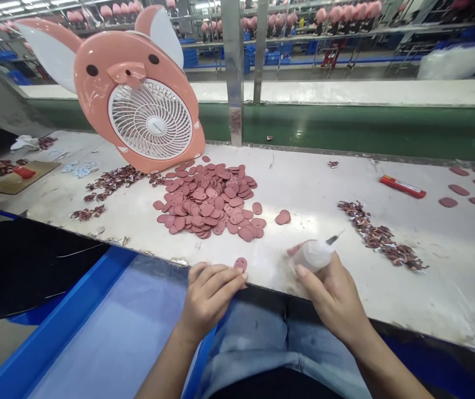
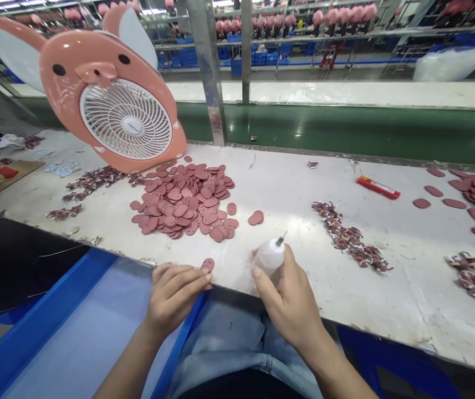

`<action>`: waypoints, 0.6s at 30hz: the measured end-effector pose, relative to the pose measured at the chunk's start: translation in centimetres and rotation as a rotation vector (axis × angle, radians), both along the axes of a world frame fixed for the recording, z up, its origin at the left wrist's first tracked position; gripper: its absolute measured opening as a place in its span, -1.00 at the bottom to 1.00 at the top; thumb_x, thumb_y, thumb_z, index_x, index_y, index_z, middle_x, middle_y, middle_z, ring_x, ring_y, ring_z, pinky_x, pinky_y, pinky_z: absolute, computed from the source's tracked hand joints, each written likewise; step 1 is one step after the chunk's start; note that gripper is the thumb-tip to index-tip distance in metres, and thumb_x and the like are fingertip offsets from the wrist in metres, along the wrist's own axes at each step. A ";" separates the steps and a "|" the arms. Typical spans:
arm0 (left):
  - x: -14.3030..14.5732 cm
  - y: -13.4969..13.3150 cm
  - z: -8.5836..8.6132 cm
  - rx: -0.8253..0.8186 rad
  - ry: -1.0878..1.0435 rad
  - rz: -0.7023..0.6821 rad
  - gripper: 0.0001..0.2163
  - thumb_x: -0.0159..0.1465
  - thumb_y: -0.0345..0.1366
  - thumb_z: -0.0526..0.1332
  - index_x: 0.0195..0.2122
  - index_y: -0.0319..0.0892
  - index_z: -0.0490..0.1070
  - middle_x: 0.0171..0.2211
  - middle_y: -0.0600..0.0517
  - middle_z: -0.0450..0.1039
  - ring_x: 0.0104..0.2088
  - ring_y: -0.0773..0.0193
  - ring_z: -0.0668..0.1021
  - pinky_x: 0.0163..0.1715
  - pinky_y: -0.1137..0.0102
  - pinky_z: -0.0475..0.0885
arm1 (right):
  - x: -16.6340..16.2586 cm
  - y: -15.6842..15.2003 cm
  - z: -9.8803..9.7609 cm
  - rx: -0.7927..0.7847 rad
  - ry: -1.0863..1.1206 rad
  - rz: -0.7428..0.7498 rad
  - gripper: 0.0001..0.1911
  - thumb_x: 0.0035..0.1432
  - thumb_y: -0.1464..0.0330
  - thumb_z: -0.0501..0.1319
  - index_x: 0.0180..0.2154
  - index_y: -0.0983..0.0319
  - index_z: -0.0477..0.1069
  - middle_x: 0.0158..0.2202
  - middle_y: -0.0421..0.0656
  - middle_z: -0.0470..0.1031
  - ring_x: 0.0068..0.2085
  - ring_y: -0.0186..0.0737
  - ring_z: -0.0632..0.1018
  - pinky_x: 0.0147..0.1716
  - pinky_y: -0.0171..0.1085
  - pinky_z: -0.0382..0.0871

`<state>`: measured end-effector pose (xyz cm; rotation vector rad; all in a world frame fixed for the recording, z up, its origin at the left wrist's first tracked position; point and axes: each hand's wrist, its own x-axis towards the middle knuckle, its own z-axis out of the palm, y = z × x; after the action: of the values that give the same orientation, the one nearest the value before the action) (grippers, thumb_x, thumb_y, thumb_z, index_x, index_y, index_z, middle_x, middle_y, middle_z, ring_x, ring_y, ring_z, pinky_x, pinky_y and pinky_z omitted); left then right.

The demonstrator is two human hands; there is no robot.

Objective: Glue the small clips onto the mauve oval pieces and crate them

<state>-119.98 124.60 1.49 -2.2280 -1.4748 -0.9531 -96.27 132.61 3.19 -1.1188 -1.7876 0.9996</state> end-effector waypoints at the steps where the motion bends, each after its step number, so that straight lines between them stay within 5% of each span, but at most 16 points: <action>1: 0.2 -0.2 -0.1 0.011 -0.012 -0.039 -0.69 0.25 -0.51 0.26 -0.04 -0.02 0.49 -0.26 0.07 0.68 -0.27 0.26 0.65 -0.04 0.28 0.37 | -0.1 -0.3 0.2 -0.055 0.064 0.023 -0.66 0.30 0.06 0.09 -0.11 0.18 0.29 -0.24 -0.13 0.47 -0.29 -0.16 0.53 -0.32 -0.18 0.48; 5: 1.2 -1.9 0.0 0.091 -0.081 -0.107 -0.61 0.19 -0.55 0.30 0.00 -0.03 0.48 -0.31 0.05 0.69 -0.34 0.24 0.66 -0.17 0.30 0.53 | -0.6 -1.4 1.2 -0.333 0.205 0.157 -0.69 0.20 0.13 0.27 -0.26 0.21 0.28 -0.41 -0.24 0.39 -0.50 -0.35 0.41 -0.61 -0.39 0.31; 8: 2.3 -3.2 0.3 0.130 -0.158 -0.195 -0.63 0.16 -0.50 0.35 -0.02 -0.04 0.52 -0.33 0.05 0.69 -0.35 0.21 0.66 -0.14 0.26 0.58 | -1.1 -2.2 2.1 -0.573 0.287 0.312 -0.60 0.07 0.12 0.39 -0.28 0.22 0.30 -0.42 -0.23 0.45 -0.53 -0.37 0.43 -0.67 -0.43 0.28; 11: 4.2 -3.2 0.7 0.140 -0.460 -0.210 -0.61 0.14 -0.43 0.40 0.00 0.01 0.52 -0.26 0.05 0.68 -0.29 0.19 0.66 -0.14 0.25 0.59 | -1.5 -2.8 2.9 -0.756 0.412 0.391 -0.51 0.01 0.07 0.41 -0.23 0.20 0.23 -0.45 -0.29 0.44 -0.59 -0.43 0.39 -0.66 -0.45 0.27; 14: 6.7 -2.1 1.1 0.033 -0.878 -0.105 -0.64 0.14 -0.27 0.43 -0.02 0.11 0.54 -0.17 0.02 0.65 -0.22 0.16 0.65 -0.21 0.27 0.60 | -2.1 -3.3 3.2 -0.801 0.532 0.382 -0.47 0.03 0.04 0.38 -0.21 0.16 0.14 -0.45 -0.33 0.40 -0.56 -0.44 0.42 -0.64 -0.47 0.21; 18: 9.1 -1.2 2.0 -0.014 -1.120 -0.023 -0.73 0.10 -0.16 0.45 -0.14 0.15 0.61 -0.30 0.04 0.65 -0.30 0.16 0.62 -0.30 0.30 0.58 | -2.8 -3.6 3.3 -0.762 0.550 0.366 -0.45 0.01 0.00 0.38 -0.27 0.16 0.12 -0.52 -0.32 0.39 -0.58 -0.44 0.37 -0.64 -0.46 0.21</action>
<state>-110.87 123.40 3.47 -1.7025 -1.7785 -2.4156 -99.09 128.99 6.45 -0.8021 -1.1854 2.0891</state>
